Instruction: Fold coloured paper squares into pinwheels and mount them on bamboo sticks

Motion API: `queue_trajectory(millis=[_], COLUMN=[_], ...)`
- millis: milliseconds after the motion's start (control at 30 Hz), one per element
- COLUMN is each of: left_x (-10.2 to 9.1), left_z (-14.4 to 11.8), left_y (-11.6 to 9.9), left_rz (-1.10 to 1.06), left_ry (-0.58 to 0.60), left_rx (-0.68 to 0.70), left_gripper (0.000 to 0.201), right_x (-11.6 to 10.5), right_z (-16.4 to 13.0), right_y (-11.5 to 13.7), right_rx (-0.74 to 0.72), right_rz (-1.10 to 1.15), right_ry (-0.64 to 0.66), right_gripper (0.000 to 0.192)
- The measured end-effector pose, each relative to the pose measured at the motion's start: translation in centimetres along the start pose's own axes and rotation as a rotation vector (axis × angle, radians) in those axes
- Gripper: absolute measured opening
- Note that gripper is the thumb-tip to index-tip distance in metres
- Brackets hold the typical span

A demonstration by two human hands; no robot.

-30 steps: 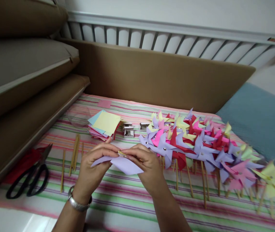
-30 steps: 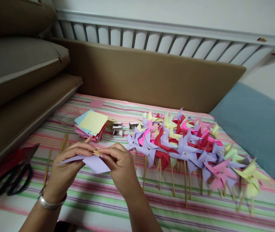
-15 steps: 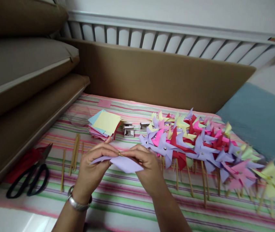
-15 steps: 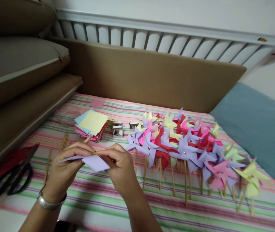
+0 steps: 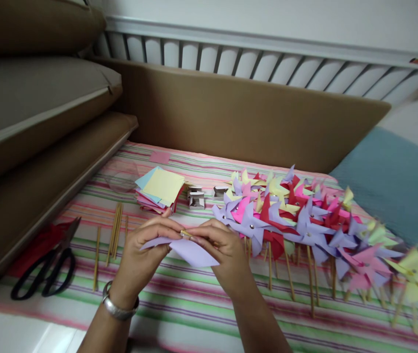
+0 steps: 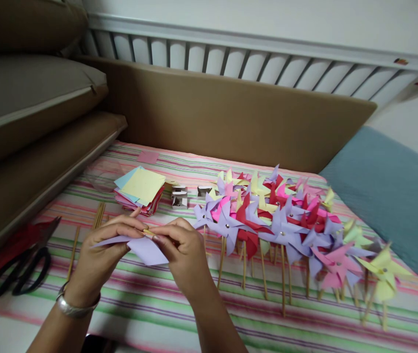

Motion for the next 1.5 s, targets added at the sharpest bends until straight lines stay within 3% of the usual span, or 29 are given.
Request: queue_trajectory(millis=[1133, 1500], left_x=[-0.07, 0.0], left_z=[0.04, -0.1], left_y=[0.22, -0.09], left_rz=[-0.02, -0.008], left_ry=[-0.016, -0.02], left_rx=[0.01, 0.039], left_gripper=[0.015, 0.015], right_x=[0.23, 0.09], right_z=[-0.53, -0.38], right_y=[-0.26, 0.17], right_rx=[-0.047, -0.073], right_rz=[-0.054, -0.042], right_ry=[0.004, -0.062], right_gripper=[0.014, 0.015])
Point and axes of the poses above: each hand's wrist, its own z-axis towards the middle knuckle, its own x-axis out of the palm, y = z × x, the point moved 9 cm from there along z, towards the middle knuckle, and after that the axes turned 14 degrees about -x, right-handed, at the moved point
